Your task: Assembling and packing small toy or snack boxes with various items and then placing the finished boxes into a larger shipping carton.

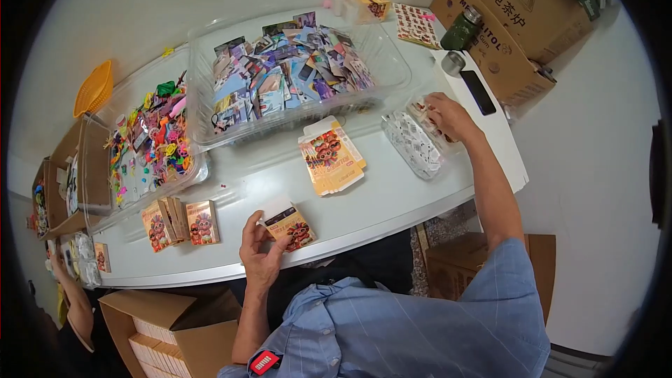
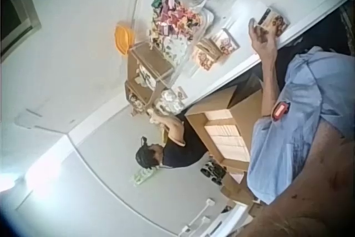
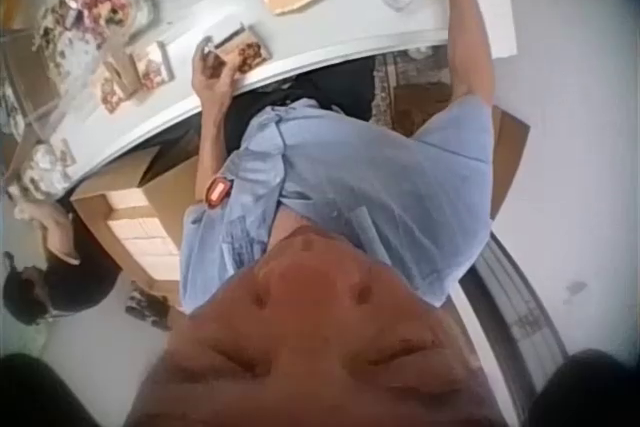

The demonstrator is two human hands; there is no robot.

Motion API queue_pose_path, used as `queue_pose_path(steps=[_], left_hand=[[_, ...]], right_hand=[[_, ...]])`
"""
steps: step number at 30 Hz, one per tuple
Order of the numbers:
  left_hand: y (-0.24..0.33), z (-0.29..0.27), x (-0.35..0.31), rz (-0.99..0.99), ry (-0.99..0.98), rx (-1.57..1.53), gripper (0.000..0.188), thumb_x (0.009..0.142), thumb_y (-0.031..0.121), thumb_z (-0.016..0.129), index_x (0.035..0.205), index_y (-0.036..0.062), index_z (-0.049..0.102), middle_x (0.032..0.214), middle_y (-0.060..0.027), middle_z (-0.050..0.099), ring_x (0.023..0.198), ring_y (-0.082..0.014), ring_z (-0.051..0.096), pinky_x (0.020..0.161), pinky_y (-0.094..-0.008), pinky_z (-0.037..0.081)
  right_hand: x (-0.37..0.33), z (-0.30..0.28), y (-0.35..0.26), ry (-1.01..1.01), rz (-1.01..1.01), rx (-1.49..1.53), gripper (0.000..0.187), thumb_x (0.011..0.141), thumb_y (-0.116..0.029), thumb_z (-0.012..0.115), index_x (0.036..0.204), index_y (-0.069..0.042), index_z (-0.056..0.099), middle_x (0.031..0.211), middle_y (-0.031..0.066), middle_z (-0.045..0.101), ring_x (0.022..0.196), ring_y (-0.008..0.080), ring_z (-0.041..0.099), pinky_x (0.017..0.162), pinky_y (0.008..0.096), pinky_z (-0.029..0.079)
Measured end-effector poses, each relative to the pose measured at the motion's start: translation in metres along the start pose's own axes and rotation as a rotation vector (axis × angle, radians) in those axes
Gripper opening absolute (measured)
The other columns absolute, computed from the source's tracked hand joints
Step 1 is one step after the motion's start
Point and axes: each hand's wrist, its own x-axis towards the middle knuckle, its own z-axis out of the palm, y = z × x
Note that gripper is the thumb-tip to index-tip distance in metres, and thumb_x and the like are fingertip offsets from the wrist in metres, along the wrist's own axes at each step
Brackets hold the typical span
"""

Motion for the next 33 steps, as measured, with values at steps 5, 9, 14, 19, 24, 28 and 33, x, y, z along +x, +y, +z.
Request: queue_pose_path(steps=[5,9,14,19,24,28,33], left_hand=[[-0.005,0.000,0.002,-0.005,-0.005,-0.006,0.076,0.084,-0.006,0.076,0.149,0.0017,0.037,0.114,-0.0147,0.070,0.108,-0.0231,0.068,0.096,-0.0351,0.054],[-0.003,-0.001,0.003,-0.003,-0.009,0.012,0.077,0.084,-0.005,0.077,0.149,0.0016,0.037,0.114,-0.0152,0.070,0.108,-0.0232,0.068,0.096,-0.0349,0.054],[0.002,0.002,0.003,-0.017,0.017,-0.026,0.076,0.083,-0.003,0.079,0.148,0.0010,0.040,0.107,-0.0125,0.071,0.099,-0.0184,0.068,0.092,-0.0313,0.053],[0.002,0.003,0.003,-0.011,0.044,-0.062,0.075,0.082,-0.001,0.082,0.146,0.0007,0.043,0.100,-0.0100,0.073,0.091,-0.0136,0.066,0.087,-0.0280,0.052],[0.000,-0.002,0.000,-0.014,0.009,0.005,0.075,0.085,-0.005,0.076,0.149,0.0016,0.038,0.111,-0.0146,0.071,0.104,-0.0212,0.069,0.094,-0.0334,0.054],[-0.003,0.004,0.001,0.114,0.008,0.073,0.074,0.084,0.001,0.080,0.148,0.0028,0.041,0.100,-0.0126,0.073,0.090,-0.0154,0.066,0.084,-0.0296,0.053],[-0.002,0.010,0.001,0.201,0.004,0.105,0.073,0.085,0.004,0.080,0.147,0.0039,0.042,0.093,-0.0135,0.072,0.083,-0.0175,0.066,0.080,-0.0306,0.054]], right_hand=[[0.006,0.009,-0.001,-0.042,0.033,-0.087,0.023,0.098,-0.016,0.054,0.112,-0.011,0.072,0.116,0.0115,0.067,0.103,0.0333,0.066,0.089,0.0439,0.052],[0.000,0.011,0.003,0.040,0.010,-0.045,0.020,0.097,-0.018,0.057,0.098,-0.008,0.074,0.103,0.0119,0.069,0.095,0.0331,0.067,0.083,0.0452,0.053],[-0.003,0.007,-0.003,0.194,0.109,0.109,0.016,0.089,-0.014,0.068,0.090,0.002,0.070,0.090,0.0149,0.069,0.078,0.0310,0.067,0.074,0.0382,0.053],[-0.009,0.004,0.010,0.288,0.111,0.259,0.019,0.093,-0.014,0.068,0.091,0.005,0.069,0.082,0.0122,0.067,0.070,0.0190,0.063,0.068,0.0309,0.051],[-0.018,0.003,-0.013,0.383,0.210,0.613,0.014,0.096,-0.011,0.067,0.093,0.002,0.069,0.081,0.0044,0.069,0.065,0.0081,0.059,0.059,0.0240,0.045],[-0.034,-0.014,-0.122,0.349,0.172,1.022,0.009,0.095,-0.007,0.067,0.094,0.001,0.071,0.083,0.0037,0.070,0.065,0.0075,0.059,0.057,0.0211,0.045],[-0.047,0.012,-0.239,0.085,-0.448,0.884,0.019,0.085,0.006,0.069,0.101,-0.004,0.075,0.092,0.0095,0.075,0.069,0.0132,0.068,0.062,0.0268,0.054]])
